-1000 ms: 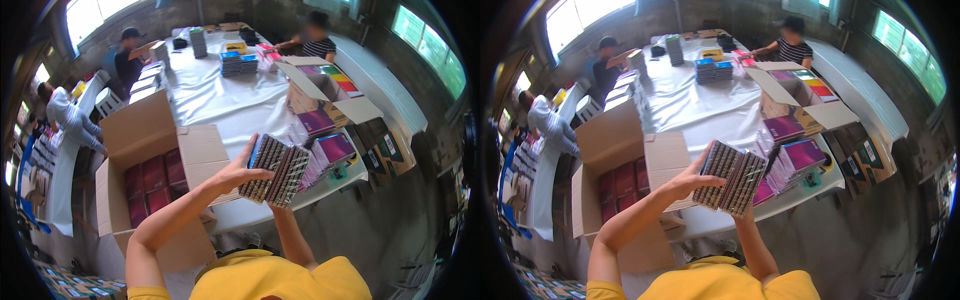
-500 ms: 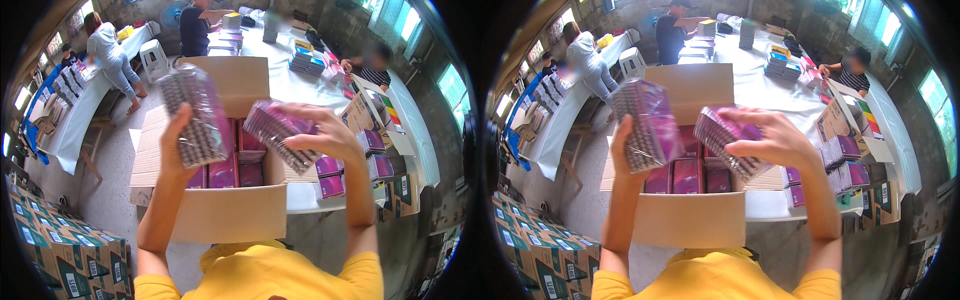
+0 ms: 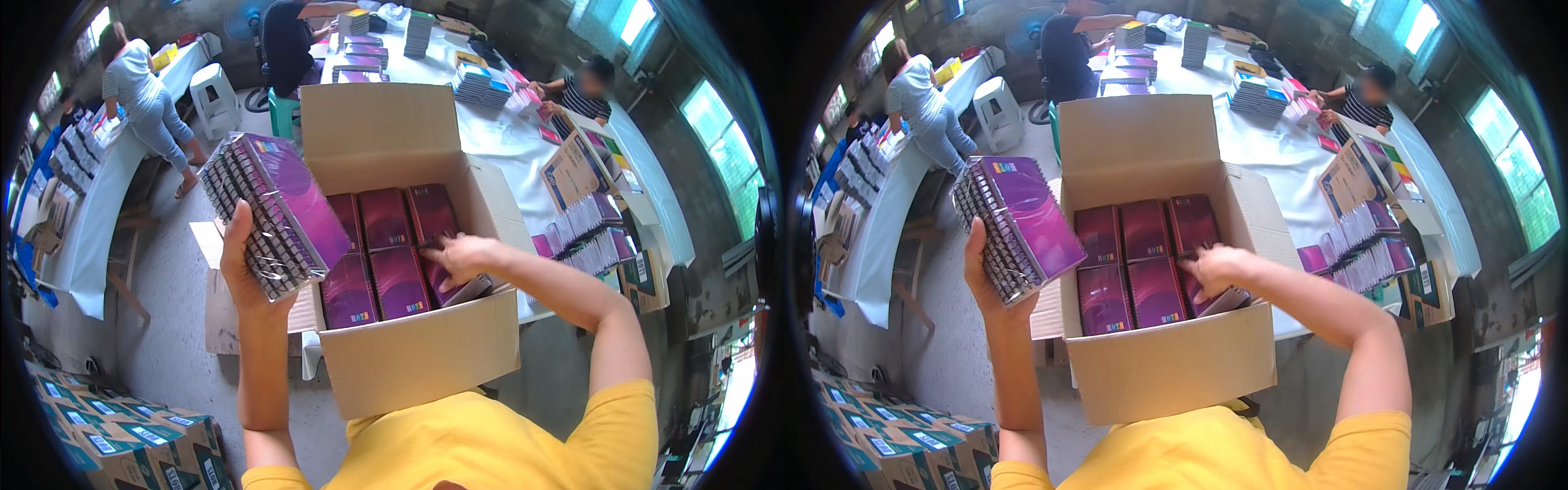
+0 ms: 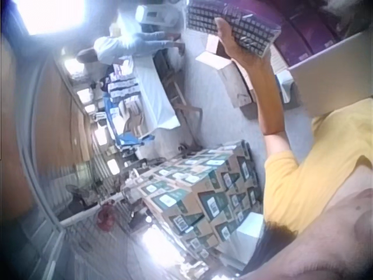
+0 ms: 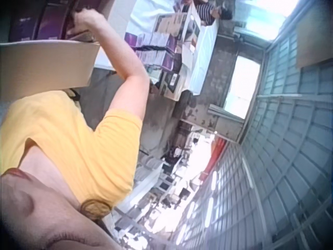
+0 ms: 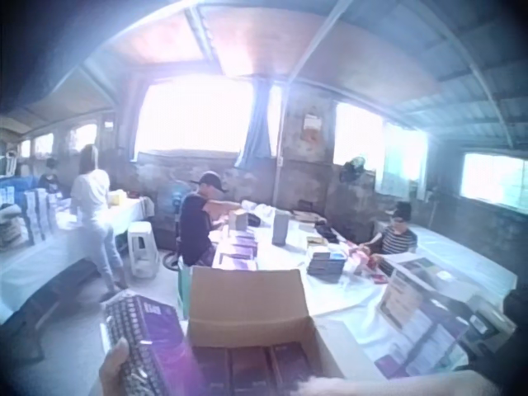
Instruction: The person packs stacks of notebooks into a cardboard box by hand, then closes the box, seals it using a tape dispenser, and writes on the box with a marker.
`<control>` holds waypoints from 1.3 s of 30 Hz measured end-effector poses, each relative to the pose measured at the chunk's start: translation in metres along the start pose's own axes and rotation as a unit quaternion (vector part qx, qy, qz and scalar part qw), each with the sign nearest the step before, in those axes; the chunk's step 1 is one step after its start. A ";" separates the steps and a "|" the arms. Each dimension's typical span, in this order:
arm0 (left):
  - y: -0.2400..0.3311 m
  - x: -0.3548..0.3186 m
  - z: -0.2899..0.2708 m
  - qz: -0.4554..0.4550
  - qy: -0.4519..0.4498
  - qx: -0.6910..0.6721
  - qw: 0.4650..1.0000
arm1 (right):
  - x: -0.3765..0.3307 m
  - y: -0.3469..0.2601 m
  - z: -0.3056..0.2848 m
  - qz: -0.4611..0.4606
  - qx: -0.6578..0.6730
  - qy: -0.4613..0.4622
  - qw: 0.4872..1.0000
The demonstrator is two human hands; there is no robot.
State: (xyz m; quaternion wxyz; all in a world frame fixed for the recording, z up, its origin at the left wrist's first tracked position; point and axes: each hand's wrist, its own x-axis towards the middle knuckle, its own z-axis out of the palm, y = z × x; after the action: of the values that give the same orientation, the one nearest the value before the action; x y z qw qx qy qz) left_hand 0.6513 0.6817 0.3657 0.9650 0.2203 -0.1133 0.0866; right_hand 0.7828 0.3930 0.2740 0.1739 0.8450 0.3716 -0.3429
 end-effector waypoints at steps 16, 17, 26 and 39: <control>-0.010 0.013 -0.004 -0.007 0.020 0.002 1.000 | 0.008 0.008 -0.022 0.047 0.084 -0.077 0.992; -0.013 0.015 -0.003 -0.016 0.017 -0.001 1.000 | 0.010 0.007 -0.023 0.057 0.128 -0.137 0.981; -0.033 0.020 0.004 -0.062 0.016 -0.060 0.996 | 0.050 -0.010 0.050 0.229 0.156 0.027 0.960; -0.016 0.016 -0.005 -0.035 -0.006 -0.062 0.997 | -0.032 0.023 -0.031 0.173 0.533 0.074 0.825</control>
State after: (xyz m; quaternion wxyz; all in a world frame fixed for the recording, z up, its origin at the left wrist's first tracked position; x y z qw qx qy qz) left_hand 0.6706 0.6719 0.3590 0.9786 0.1641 -0.1162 0.0441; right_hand 0.7985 0.3790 0.3193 -0.2752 0.8795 -0.0097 -0.3881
